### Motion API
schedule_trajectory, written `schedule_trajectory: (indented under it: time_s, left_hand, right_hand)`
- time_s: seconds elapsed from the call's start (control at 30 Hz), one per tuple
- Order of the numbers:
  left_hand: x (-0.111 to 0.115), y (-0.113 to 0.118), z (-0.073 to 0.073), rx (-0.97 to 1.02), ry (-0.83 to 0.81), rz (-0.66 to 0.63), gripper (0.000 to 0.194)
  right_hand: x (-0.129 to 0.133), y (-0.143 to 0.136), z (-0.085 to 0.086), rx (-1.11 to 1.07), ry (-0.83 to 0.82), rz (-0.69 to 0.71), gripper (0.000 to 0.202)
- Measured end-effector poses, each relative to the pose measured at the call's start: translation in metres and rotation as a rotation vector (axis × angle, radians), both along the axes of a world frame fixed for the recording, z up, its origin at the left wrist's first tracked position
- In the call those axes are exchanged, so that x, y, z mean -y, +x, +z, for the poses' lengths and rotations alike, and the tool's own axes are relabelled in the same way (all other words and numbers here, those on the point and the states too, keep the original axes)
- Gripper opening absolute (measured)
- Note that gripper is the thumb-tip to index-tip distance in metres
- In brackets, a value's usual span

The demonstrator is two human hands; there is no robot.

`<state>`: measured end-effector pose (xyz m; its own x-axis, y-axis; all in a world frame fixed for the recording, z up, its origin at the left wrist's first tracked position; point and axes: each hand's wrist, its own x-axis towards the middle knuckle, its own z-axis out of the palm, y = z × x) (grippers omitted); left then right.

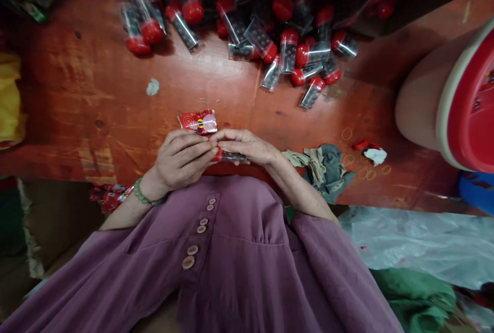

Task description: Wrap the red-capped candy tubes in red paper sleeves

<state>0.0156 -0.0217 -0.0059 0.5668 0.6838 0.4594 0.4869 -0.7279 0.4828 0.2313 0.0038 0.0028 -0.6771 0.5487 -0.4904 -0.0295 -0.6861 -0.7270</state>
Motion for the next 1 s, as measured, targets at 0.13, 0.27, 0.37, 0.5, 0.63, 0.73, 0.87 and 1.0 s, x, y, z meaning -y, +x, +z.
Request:
schedule_trajectory:
  time_s: [0.13, 0.27, 0.37, 0.5, 0.63, 0.73, 0.87, 1.0]
  left_hand:
    - [-0.002, -0.003, -0.002, 0.022, 0.002, 0.038, 0.009]
    - [-0.001, 0.000, -0.002, 0.092, 0.054, 0.000, 0.011]
    - [0.000, 0.005, -0.003, 0.119, 0.056, 0.006, 0.012]
    - [-0.001, 0.005, -0.006, 0.121, -0.097, 0.005, 0.012]
    - [-0.001, -0.007, -0.002, 0.061, -0.244, 0.145, 0.026]
    - [0.009, -0.012, 0.002, 0.294, -0.417, 0.411, 0.065]
    - [0.023, -0.002, 0.008, 0.930, -0.969, 0.482, 0.058]
    - [0.019, 0.011, 0.016, 1.247, -1.368, 0.469, 0.033]
  right_hand:
    - [-0.004, 0.004, -0.002, -0.013, 0.017, 0.067, 0.036]
    - [-0.010, 0.006, -0.002, -0.027, 0.029, 0.163, 0.039]
    - [-0.010, 0.004, -0.002, -0.016, 0.025, 0.121, 0.037]
    - [-0.002, -0.004, -0.001, 0.057, 0.043, -0.032, 0.032]
    - [0.006, -0.012, 0.001, 0.092, 0.129, -0.132, 0.034]
    - [0.006, -0.016, 0.003, 0.172, 0.239, -0.200, 0.034]
    - [0.004, -0.026, 0.005, 0.208, 0.401, -0.222, 0.033]
    - [0.002, -0.043, 0.008, 0.267, 0.605, -0.166, 0.032]
